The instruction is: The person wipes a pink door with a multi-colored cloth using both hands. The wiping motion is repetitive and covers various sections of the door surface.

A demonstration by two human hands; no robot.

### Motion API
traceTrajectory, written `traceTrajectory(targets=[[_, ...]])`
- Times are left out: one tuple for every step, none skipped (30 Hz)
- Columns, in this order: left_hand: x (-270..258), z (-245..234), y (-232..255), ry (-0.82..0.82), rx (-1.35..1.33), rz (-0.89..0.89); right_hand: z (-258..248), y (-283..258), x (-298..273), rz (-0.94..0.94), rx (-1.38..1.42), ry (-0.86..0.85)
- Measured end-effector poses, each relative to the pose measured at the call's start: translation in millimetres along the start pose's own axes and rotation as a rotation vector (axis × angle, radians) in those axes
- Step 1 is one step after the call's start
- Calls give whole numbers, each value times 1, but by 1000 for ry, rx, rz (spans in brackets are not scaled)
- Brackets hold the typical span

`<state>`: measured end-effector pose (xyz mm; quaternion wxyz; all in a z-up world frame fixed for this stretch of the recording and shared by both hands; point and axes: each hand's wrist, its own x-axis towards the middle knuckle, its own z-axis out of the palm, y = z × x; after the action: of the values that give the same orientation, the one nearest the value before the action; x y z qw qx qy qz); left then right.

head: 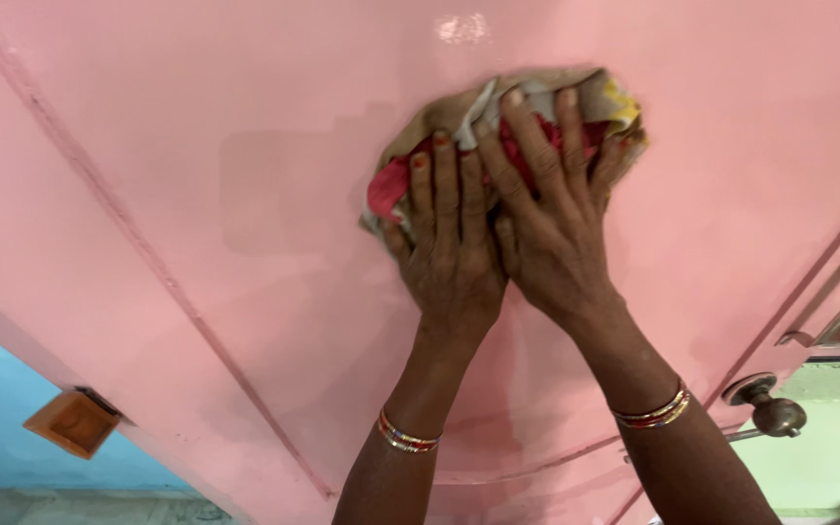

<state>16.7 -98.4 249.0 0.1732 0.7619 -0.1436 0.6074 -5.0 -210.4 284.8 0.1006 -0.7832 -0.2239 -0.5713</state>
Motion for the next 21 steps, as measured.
traceTrajectory(targets=[[2, 3, 9, -3, -14, 6, -4, 8, -2, 15, 7, -7], [3, 6, 18, -8, -32, 21, -8, 16, -5, 29, 15, -15], [3, 10, 25, -12, -48, 35, -11, 24, -10, 41, -1, -13], [2, 14, 33, -17, -64, 50, -13, 33, -16, 53, -17, -11], [-2, 18, 40, -26, -79, 64, -14, 41, -22, 63, -31, -9], [-6, 22, 47, -36, -94, 78, -15, 49, -31, 81, -19, -1], [-10, 27, 54, -42, -106, 92, -16, 55, -41, 96, -4, 10], [-16, 31, 59, -69, -119, 111, -15, 60, -53, 111, 10, 20], [-26, 33, 64, -98, -131, 131, -14, 64, -67, 138, 21, 16], [-36, 35, 67, -128, -142, 150, -12, 67, -82, 164, 32, 12], [-47, 37, 67, -124, -142, 169, -10, 69, -96, 190, 41, 9], [-59, 39, 67, -122, -141, 187, -5, 68, -111, 204, 65, 11], [-71, 40, 66, -120, -141, 207, 0, 66, -125, 221, 89, 12], [-84, 41, 62, -127, -146, 208, 6, 64, -139, 238, 112, 13], [-96, 42, 55, -135, -152, 213, 14, 59, -150, 234, 109, 14], [-108, 43, 46, -143, -158, 218, 22, 51, -160, 230, 106, 14], [-120, 44, 37, -143, -149, 200, 29, 45, -167, 227, 97, 14], [-130, 44, 27, -144, -140, 183, 35, 39, -170, 205, 100, -7], [-139, 44, 16, -144, -132, 167, 40, 31, -171, 184, 102, -28], [-146, 44, 6, -129, -128, 130, 43, 23, -169, 162, 103, -50], [-150, 42, -4, -112, -124, 94, 45, 15, -165, 127, 115, -68]])
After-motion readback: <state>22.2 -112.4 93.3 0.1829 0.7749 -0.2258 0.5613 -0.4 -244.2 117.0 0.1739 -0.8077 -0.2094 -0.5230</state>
